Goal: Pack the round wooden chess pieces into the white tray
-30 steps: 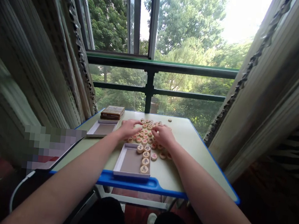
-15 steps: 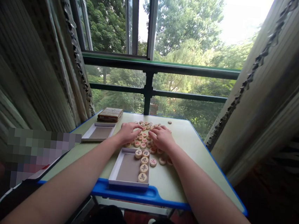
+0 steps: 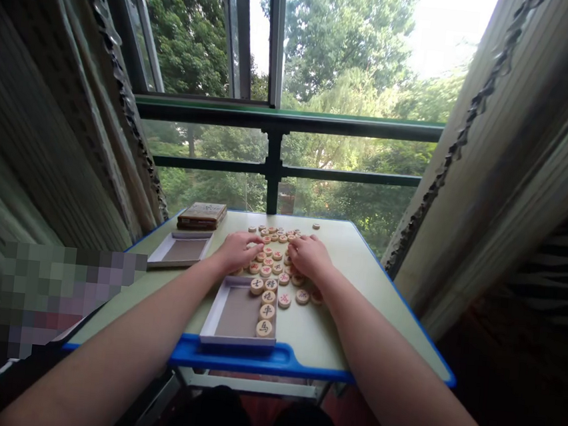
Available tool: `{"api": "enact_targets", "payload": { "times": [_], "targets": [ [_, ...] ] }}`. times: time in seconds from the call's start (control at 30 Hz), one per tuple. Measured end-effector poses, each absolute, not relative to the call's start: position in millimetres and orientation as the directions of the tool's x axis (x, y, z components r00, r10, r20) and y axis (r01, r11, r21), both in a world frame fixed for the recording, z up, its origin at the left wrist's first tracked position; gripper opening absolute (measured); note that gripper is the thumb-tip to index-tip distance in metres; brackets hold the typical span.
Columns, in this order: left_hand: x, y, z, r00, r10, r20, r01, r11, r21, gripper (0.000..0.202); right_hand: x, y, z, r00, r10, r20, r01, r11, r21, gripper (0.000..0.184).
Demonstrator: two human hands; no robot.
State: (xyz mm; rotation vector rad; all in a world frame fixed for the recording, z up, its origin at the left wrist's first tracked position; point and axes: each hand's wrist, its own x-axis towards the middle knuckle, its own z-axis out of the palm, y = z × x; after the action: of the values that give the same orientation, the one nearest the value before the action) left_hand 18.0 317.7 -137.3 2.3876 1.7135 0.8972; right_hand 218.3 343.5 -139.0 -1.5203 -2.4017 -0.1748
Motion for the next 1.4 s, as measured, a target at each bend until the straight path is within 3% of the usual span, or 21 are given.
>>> {"api": "enact_targets", "payload": {
  "times": [0.23,0.37,0.53,0.67,0.87,1.1,1.4],
  "targets": [
    [17,319,-139,0.202,0.866,0.458,0.854,-0.384,0.351,0.025,218,347,-143,-0.358,0.889,0.285,0.889,0.418,-0.189,0.022],
    [17,319,-139,0.206,0.855,0.476,0.85,-0.397,0.346,0.023,216,345,-139,-0.278,0.892,0.357,0.833,0.409,-0.373,0.022],
    [17,317,-135,0.236,0.822,0.518,0.798,-0.468,0.38,0.019,211,335,-131,-0.211,0.912,0.351,0.467,0.41,-0.783,0.022],
    [20,313,-130,0.281,0.793,0.54,0.715,-0.548,0.434,0.024,205,327,-128,-0.267,0.926,0.267,0.147,0.313,-0.938,0.025],
    [21,312,-130,0.313,0.755,0.577,0.656,-0.611,0.444,0.021,200,324,-132,-0.339,0.901,0.271,0.009,0.292,-0.956,0.018],
    [20,313,-130,0.314,0.744,0.59,0.65,-0.622,0.438,0.02,203,323,-130,-0.311,0.897,0.315,0.125,0.367,-0.922,0.022],
    [19,312,-129,0.284,0.746,0.603,0.623,-0.621,0.475,0.021,211,324,-126,-0.386,0.717,0.58,0.401,0.697,-0.595,0.021]
  ]
}}
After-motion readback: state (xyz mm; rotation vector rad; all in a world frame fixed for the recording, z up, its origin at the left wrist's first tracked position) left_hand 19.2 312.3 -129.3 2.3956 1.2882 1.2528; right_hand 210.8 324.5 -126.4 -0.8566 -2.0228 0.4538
